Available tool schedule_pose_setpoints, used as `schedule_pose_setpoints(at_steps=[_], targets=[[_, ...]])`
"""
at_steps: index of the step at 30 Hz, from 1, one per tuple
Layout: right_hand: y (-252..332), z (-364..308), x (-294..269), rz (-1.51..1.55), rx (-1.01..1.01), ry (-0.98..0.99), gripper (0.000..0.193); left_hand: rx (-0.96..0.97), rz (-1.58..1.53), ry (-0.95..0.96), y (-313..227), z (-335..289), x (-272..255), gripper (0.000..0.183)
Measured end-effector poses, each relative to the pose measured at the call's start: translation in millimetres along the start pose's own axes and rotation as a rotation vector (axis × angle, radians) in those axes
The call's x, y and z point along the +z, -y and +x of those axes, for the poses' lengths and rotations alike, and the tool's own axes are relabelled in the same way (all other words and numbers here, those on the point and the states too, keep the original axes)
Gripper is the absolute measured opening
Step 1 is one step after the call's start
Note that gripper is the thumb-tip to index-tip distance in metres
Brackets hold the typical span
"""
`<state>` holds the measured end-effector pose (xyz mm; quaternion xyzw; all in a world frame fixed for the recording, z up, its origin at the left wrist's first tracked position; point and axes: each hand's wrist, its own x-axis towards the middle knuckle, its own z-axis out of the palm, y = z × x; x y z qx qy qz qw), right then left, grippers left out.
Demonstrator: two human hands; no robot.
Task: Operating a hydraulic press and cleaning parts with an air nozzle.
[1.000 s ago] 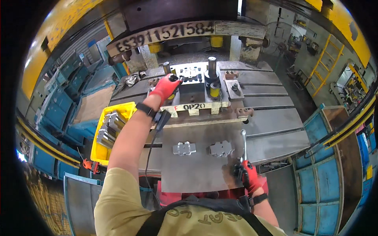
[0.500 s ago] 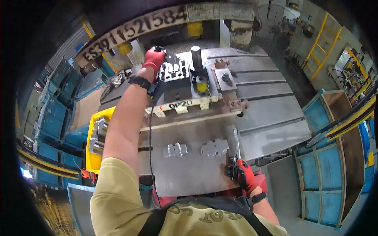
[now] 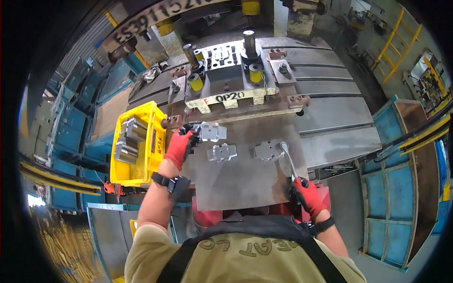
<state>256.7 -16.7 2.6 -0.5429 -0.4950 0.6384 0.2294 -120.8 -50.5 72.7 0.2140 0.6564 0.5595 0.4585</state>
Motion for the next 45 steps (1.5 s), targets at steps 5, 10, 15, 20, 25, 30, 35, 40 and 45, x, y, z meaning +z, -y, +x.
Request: schedule_pose_setpoints(at_steps=[5,10,15,20,25,30,35,40,45], targets=[[26,-8,-6,0.125,0.029,0.096,0.017,0.206,-0.074,0.037,59,-4,5,0.020],[42,-13,0,0.050,0.056,-0.012,0.017,0.287,0.214,-0.209,80,0,26,0.021],[6,12,-8,-0.083,-0.067,-0.085,0.019,0.282,0.973,-0.406,77,-6,42,0.037],[19,4,-1,-0.196,-0.068,-0.150,0.019,0.319,0.977,-0.377,81,-2,41,0.037],[26,0,-1,0.033,-0.030,-0.080,0.016,0.398,1.011,-0.244,78,2,39,0.037],[4,15,-9,0.176,0.048,-0.005,0.012,0.422,0.930,-0.257,82,-2,34,0.040],[29,5,1,0.085,-0.008,-0.088,0.015,0.490,0.799,-0.268,88,-22,17,0.040],[42,8,-10,0.192,-0.061,-0.130,0.015,0.369,0.506,-0.313,111,-47,-26,0.037],[38,33,-53,0.263,-0.133,-0.177,0.021,0.196,0.126,-0.339,111,-101,-37,0.036]])
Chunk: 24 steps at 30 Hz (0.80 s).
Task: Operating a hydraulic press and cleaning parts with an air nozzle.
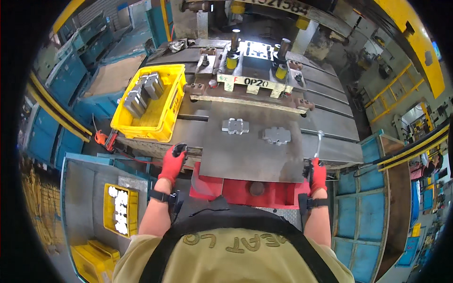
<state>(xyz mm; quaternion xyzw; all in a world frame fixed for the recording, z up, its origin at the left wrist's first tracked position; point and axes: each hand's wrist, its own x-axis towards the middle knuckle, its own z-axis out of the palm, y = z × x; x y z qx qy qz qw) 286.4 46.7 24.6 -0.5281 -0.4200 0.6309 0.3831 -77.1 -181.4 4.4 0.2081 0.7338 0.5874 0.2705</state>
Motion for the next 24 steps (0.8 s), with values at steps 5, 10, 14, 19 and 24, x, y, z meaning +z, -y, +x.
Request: schedule_pose_setpoints(at_steps=[5,10,14,19,24], targets=[[20,28,-34,-1.238,-0.340,-0.307,0.029,0.005,0.172,-0.204,20,-29,-34,0.037],[28,43,-59,-1.420,-0.260,-0.264,0.032,0.176,0.302,-0.489,28,-21,-69,0.042],[44,24,-32,-1.291,-0.319,-0.494,0.052,0.262,0.339,-0.810,17,1,-122,0.041],[54,-17,-4,-1.248,-0.510,-0.561,0.054,0.169,0.374,-0.891,18,42,-183,0.042],[30,-37,5,-1.264,-0.730,-0.441,0.045,0.066,0.386,-0.899,36,79,-207,0.048]])
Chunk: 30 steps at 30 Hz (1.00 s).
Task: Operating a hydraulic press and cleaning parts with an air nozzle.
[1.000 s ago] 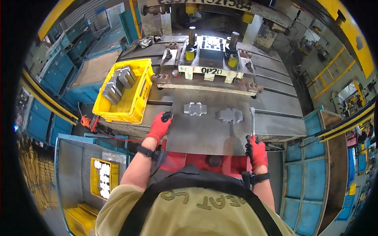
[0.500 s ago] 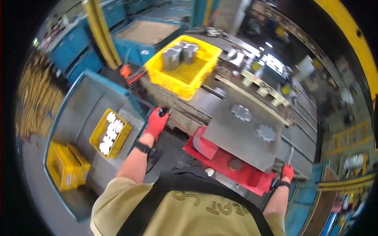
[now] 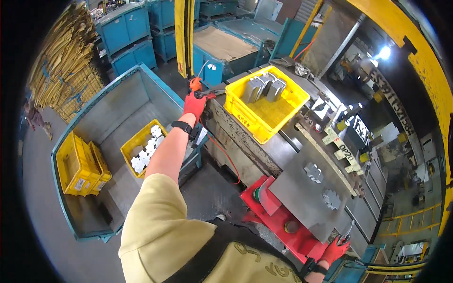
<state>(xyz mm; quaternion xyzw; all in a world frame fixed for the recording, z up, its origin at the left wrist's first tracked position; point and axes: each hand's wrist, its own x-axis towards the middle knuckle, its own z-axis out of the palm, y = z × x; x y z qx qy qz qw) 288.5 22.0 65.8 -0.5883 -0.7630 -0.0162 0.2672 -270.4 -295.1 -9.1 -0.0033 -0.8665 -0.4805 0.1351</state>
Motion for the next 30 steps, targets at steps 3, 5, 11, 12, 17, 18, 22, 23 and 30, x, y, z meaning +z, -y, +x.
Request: schedule_pose_setpoints(at_steps=[3,5,11,12,17,18,22,23,30], targets=[[16,-16,7,0.085,-0.154,0.009,0.041,-0.051,0.020,0.028,-3,-3,8,0.056],[44,-26,5,0.238,-0.154,0.158,0.039,-0.070,0.060,-0.002,-6,-6,9,0.049],[74,-39,58,0.447,-0.269,0.374,0.038,-0.031,0.159,0.060,-17,-18,-8,0.053],[83,-43,61,0.505,-0.259,0.480,0.038,-0.047,0.173,0.120,-22,-22,-15,0.058],[124,-65,64,0.532,-0.398,0.605,0.035,-0.094,0.168,0.181,13,-7,-44,0.056],[124,-65,66,0.534,-0.384,0.599,0.035,-0.104,0.201,0.173,16,-9,-45,0.056],[132,-63,64,0.497,-0.259,0.634,0.038,-0.122,0.266,0.193,-1,-18,-55,0.058],[131,-66,68,0.470,-0.283,0.563,0.039,-0.112,0.271,0.200,4,-14,-56,0.060],[130,-66,69,0.413,-0.227,0.582,0.038,-0.044,0.350,0.080,7,18,-30,0.067]])
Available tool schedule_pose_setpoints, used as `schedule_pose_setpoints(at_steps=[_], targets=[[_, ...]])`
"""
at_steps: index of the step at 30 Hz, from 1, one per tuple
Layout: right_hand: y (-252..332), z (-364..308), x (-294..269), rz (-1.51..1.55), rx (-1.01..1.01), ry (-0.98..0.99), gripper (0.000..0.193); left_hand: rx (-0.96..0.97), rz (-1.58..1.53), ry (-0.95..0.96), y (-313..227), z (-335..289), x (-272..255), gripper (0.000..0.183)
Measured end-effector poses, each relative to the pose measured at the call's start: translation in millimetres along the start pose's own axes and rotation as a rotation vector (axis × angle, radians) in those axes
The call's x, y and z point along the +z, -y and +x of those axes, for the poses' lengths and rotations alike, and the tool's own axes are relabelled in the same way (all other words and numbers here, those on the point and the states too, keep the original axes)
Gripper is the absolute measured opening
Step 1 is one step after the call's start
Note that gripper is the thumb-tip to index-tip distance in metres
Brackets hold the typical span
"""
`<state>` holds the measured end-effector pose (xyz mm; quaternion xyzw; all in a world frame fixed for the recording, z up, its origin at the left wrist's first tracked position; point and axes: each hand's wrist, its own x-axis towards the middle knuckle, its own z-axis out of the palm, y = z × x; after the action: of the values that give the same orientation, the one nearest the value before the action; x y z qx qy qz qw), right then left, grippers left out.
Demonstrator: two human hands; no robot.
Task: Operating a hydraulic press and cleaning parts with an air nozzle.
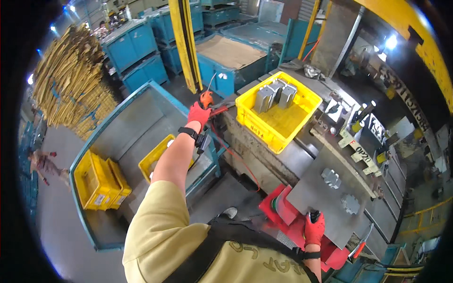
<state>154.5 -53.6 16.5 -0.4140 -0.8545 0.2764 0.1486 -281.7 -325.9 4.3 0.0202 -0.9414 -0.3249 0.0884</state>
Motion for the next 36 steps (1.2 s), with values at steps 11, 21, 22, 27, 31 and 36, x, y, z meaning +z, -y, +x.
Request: schedule_pose_setpoints(at_steps=[11,21,22,27,31,36], targets=[[27,-20,-7,-0.221,0.251,-0.185,0.038,-0.032,-0.054,0.062,-16,35,6,0.038],[27,-18,-5,-0.215,0.297,-0.186,0.040,0.268,-0.135,-0.216,6,8,-11,0.035],[27,-17,-5,-0.193,0.292,-0.172,0.040,0.295,-0.178,-0.301,7,6,-17,0.035],[22,-17,-5,-0.172,0.275,-0.135,0.040,0.311,-0.127,-0.451,10,-9,-54,0.033],[25,-22,-6,-0.025,0.181,-0.119,0.042,0.436,-0.362,-0.521,18,-21,-80,0.032],[28,-44,3,0.431,0.042,-0.184,0.044,0.647,-0.677,-0.479,-43,-80,-135,0.027]])
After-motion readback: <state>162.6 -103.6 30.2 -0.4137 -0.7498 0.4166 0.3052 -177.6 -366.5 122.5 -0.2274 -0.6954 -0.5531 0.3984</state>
